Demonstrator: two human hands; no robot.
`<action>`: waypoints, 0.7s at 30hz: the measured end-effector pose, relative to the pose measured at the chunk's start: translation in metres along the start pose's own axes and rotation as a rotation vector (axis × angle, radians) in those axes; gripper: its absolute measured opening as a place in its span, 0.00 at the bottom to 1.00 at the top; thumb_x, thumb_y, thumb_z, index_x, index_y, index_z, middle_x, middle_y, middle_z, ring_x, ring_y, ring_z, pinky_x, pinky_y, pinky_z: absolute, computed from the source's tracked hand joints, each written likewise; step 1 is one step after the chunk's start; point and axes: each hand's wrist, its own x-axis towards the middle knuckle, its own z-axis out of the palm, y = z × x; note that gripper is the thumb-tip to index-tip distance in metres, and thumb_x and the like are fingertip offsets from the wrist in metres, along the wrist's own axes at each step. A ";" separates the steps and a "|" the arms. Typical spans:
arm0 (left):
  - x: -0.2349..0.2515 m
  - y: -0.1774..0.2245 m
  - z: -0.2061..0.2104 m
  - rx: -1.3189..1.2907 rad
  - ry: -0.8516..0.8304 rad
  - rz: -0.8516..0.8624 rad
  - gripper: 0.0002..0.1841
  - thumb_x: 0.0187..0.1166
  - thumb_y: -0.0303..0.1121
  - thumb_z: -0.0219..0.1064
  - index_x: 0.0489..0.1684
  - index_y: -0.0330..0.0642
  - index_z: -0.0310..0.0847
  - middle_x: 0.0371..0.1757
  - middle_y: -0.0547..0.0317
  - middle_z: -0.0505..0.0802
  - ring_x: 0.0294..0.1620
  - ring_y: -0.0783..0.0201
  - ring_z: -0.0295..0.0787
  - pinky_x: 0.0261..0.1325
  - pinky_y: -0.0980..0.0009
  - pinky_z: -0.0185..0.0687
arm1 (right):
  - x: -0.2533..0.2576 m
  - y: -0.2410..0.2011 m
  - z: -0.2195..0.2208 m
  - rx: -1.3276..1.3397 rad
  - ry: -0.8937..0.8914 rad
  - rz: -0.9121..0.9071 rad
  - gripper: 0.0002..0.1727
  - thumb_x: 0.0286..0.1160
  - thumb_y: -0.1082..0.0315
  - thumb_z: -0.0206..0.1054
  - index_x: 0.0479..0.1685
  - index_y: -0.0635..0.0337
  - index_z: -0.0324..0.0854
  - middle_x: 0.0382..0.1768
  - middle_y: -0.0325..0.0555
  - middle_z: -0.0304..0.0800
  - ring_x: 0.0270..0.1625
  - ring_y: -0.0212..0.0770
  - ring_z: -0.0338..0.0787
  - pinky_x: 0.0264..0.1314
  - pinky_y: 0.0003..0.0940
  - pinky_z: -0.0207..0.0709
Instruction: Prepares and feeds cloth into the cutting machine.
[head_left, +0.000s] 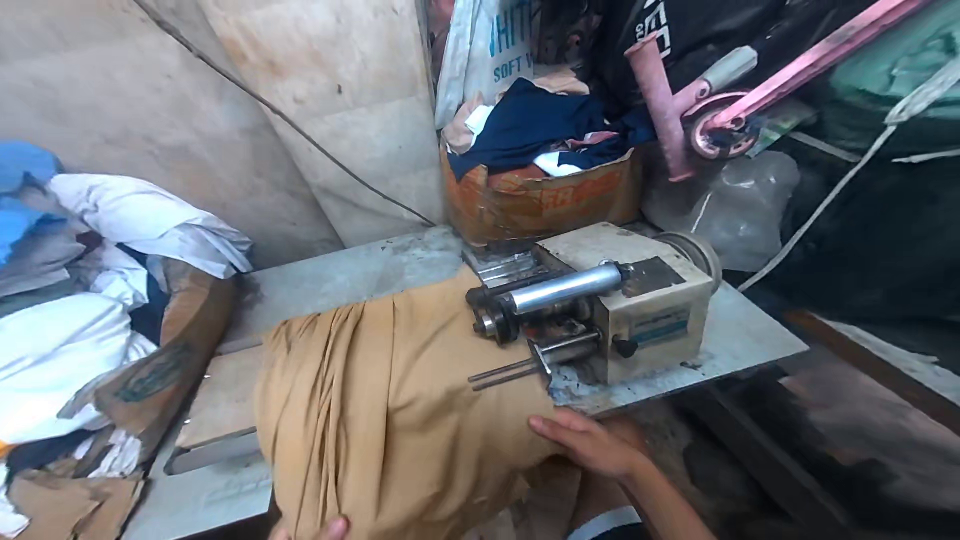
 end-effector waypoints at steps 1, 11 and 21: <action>0.009 0.011 -0.004 0.065 -0.033 0.042 0.18 0.72 0.40 0.79 0.59 0.66 0.84 0.50 0.76 0.98 0.51 0.75 0.95 0.61 0.70 0.91 | 0.003 0.000 -0.001 0.021 -0.004 -0.009 0.17 0.93 0.57 0.54 0.58 0.55 0.84 0.51 0.34 0.96 0.56 0.30 0.93 0.66 0.35 0.86; 0.105 0.101 -0.006 0.585 0.247 0.345 0.39 0.70 0.53 0.76 0.77 0.38 0.71 0.64 0.58 0.91 0.62 0.68 0.90 0.62 0.67 0.90 | 0.021 -0.009 0.001 -0.004 0.058 -0.034 0.18 0.93 0.55 0.52 0.49 0.55 0.85 0.44 0.35 0.95 0.50 0.30 0.93 0.61 0.35 0.87; 0.174 0.138 0.145 0.889 -0.165 0.661 0.23 0.81 0.53 0.68 0.64 0.48 0.87 0.61 0.62 0.92 0.63 0.65 0.89 0.66 0.58 0.86 | 0.016 -0.014 0.012 -0.242 0.176 0.018 0.22 0.94 0.52 0.50 0.59 0.60 0.83 0.49 0.40 0.93 0.55 0.30 0.91 0.66 0.35 0.84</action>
